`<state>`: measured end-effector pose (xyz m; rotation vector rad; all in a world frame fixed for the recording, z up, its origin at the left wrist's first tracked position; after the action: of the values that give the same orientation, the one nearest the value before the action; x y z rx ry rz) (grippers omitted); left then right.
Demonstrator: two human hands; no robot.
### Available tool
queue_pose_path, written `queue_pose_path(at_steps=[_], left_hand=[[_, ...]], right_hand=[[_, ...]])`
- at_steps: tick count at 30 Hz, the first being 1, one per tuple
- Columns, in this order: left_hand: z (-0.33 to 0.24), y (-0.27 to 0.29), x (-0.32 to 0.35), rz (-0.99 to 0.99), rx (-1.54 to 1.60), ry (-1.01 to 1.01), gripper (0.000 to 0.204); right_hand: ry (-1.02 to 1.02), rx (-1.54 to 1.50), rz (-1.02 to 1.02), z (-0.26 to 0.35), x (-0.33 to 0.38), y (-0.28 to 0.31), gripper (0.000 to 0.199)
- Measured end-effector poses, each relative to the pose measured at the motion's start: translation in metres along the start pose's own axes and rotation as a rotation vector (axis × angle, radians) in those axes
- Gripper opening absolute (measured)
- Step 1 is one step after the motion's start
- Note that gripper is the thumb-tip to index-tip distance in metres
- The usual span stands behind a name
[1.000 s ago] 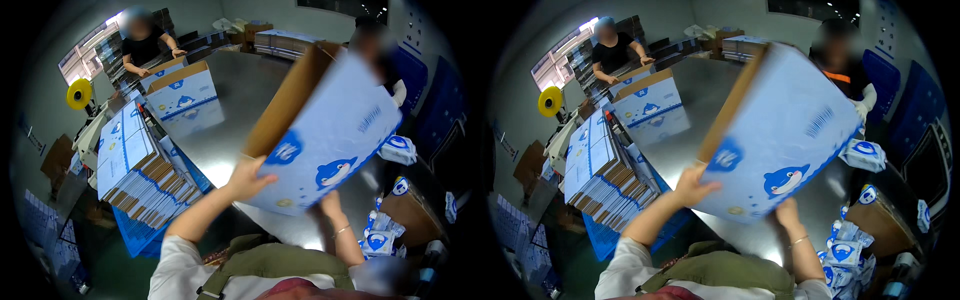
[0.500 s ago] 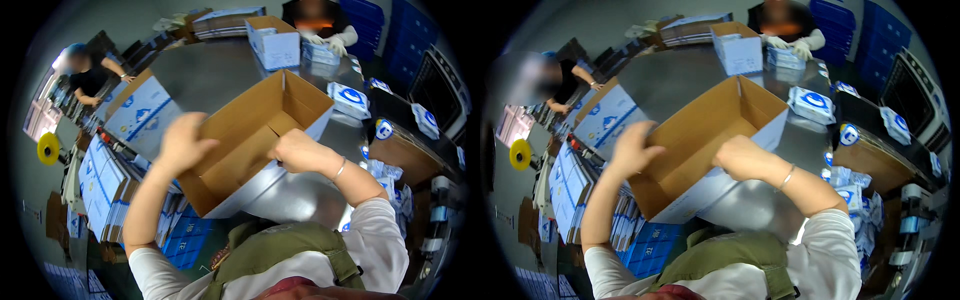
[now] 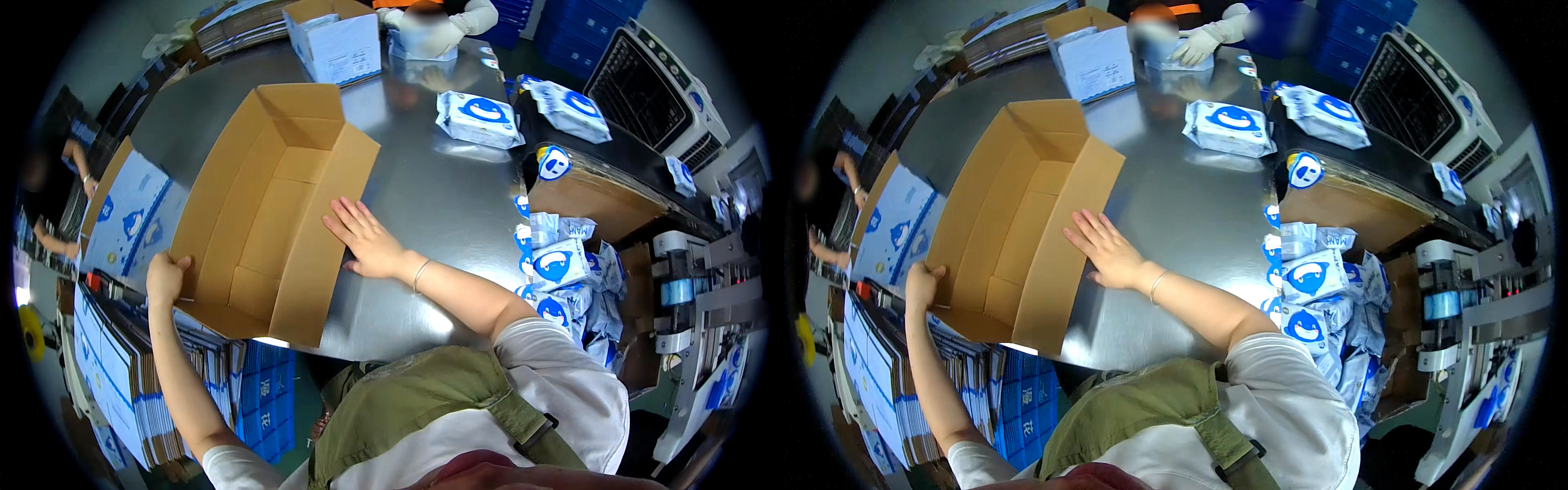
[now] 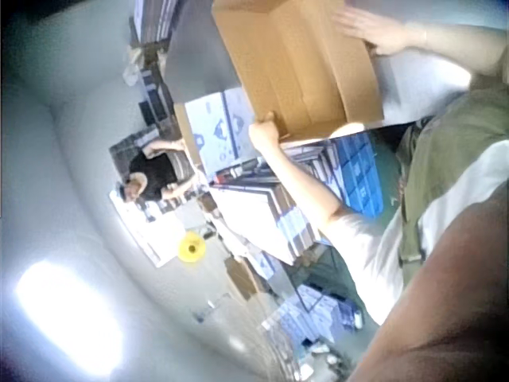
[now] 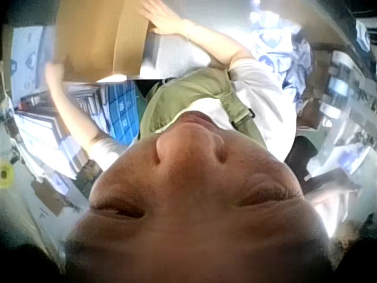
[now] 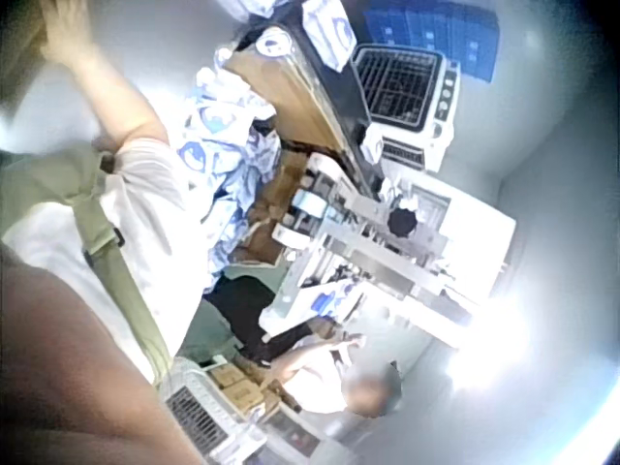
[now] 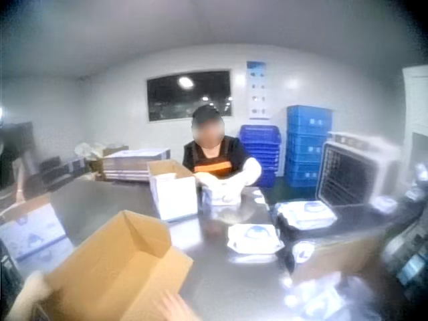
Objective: The person picks up packs of wet wipes from a table and places them into cardboard boxes, سپس folds the boxes closed and stacks them on a blue crate.
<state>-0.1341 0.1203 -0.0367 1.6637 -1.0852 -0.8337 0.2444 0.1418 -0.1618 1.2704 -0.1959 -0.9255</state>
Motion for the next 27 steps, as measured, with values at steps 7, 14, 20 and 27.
queue_pose_path(at_steps=[7, 14, 20, 27], left_hand=[[0.067, 0.002, 0.007, -0.102, -0.059, 0.083, 0.04], [-0.008, 0.007, 0.04, -0.04, -0.115, 0.178, 0.024], [-0.067, 0.007, 0.022, 0.037, -0.091, 0.158, 0.027], [-0.029, -0.001, -0.009, -0.027, 0.029, 0.194, 0.027]], right_hand=[[-0.213, 0.016, -0.048, -0.063, 0.008, -0.006, 0.076], [-0.204, -0.069, -0.111, -0.081, 0.042, -0.021, 0.046], [-0.221, -0.04, -0.071, -0.142, 0.044, -0.002, 0.039], [-0.201, -0.097, -0.087, -0.147, 0.006, -0.025, 0.039]])
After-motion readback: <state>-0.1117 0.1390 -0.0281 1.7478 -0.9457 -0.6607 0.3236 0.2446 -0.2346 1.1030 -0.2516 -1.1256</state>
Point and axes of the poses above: each hand's wrist, its own x-axis away from the middle knuckle, its own y-axis out of the back of the hand, z = x × y, the point moved 6 cm from there along -x, towards the middle knuckle, and after that the axes turned 5 degrees about x, right-handed, at the moved point
